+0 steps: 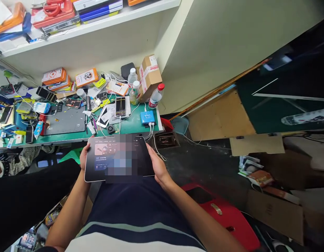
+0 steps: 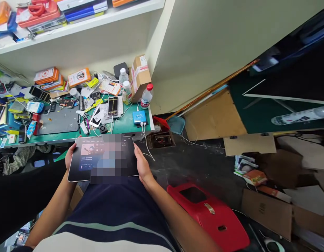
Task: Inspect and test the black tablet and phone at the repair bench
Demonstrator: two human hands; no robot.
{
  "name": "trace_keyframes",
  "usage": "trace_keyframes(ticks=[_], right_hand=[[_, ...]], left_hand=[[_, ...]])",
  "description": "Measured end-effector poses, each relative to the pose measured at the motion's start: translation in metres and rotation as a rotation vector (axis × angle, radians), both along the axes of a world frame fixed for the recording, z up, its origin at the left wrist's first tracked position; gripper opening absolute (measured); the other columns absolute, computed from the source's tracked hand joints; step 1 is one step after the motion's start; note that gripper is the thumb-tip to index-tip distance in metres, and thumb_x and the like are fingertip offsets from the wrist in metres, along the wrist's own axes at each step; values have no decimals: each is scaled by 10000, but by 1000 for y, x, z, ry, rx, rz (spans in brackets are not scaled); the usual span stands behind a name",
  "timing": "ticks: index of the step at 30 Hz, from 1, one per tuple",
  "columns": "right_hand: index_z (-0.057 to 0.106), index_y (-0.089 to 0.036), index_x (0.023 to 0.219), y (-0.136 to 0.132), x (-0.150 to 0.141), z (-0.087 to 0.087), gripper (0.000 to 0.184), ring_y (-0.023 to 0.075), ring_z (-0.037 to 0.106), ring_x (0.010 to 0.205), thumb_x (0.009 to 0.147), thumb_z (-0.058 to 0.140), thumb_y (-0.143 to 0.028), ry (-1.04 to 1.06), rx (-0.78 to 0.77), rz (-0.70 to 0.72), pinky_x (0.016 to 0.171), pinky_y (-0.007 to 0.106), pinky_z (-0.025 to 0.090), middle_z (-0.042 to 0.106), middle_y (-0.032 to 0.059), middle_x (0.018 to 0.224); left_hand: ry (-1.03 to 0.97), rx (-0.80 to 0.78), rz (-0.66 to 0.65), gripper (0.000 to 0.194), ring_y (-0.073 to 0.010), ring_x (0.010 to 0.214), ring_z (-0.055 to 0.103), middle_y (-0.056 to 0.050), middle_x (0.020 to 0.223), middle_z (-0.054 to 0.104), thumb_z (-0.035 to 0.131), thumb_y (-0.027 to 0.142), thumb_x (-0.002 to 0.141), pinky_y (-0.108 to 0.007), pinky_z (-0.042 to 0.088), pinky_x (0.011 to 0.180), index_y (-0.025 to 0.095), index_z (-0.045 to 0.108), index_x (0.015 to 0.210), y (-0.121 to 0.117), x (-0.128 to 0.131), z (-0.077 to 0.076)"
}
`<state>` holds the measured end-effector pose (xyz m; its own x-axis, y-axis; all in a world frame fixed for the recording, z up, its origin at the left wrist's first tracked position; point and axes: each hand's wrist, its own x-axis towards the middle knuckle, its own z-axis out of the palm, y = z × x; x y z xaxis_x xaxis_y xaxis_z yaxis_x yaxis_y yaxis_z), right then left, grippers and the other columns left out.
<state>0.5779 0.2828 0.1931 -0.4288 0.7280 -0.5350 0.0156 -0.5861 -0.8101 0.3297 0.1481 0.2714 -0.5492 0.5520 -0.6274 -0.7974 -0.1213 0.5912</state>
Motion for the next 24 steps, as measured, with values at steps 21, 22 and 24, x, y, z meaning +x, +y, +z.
trace_keyframes(ticks=[21, 22, 24], right_hand=[[390, -360, 1593, 4, 1, 41, 784, 272, 476, 1473, 892, 733, -425, 108, 114, 113, 1260, 474, 359, 496, -5, 1613], [382, -360, 1594, 3, 1, 41, 790, 275, 487, 1464, 890, 735, -422, 114, 104, 110, 1256, 479, 366, 503, -1, 1607], [379, -356, 1592, 2, 2, 40, 792, 279, 489, 1463, 887, 735, -414, 122, 90, 97, 1258, 487, 362, 508, 4, 1603]], left_hand=[[67, 164, 8, 480, -368, 1404, 564, -64, 1460, 660, 546, 385, 980, -600, 438, 1164, 315, 606, 1451, 11, 16, 19], [66, 171, 5, 484, -370, 1405, 562, -65, 1463, 658, 557, 378, 972, -600, 436, 1166, 315, 607, 1449, 11, 17, 21], [68, 186, -4, 487, -377, 1406, 560, -67, 1466, 655, 562, 367, 967, -602, 437, 1163, 313, 607, 1449, 12, 17, 24]])
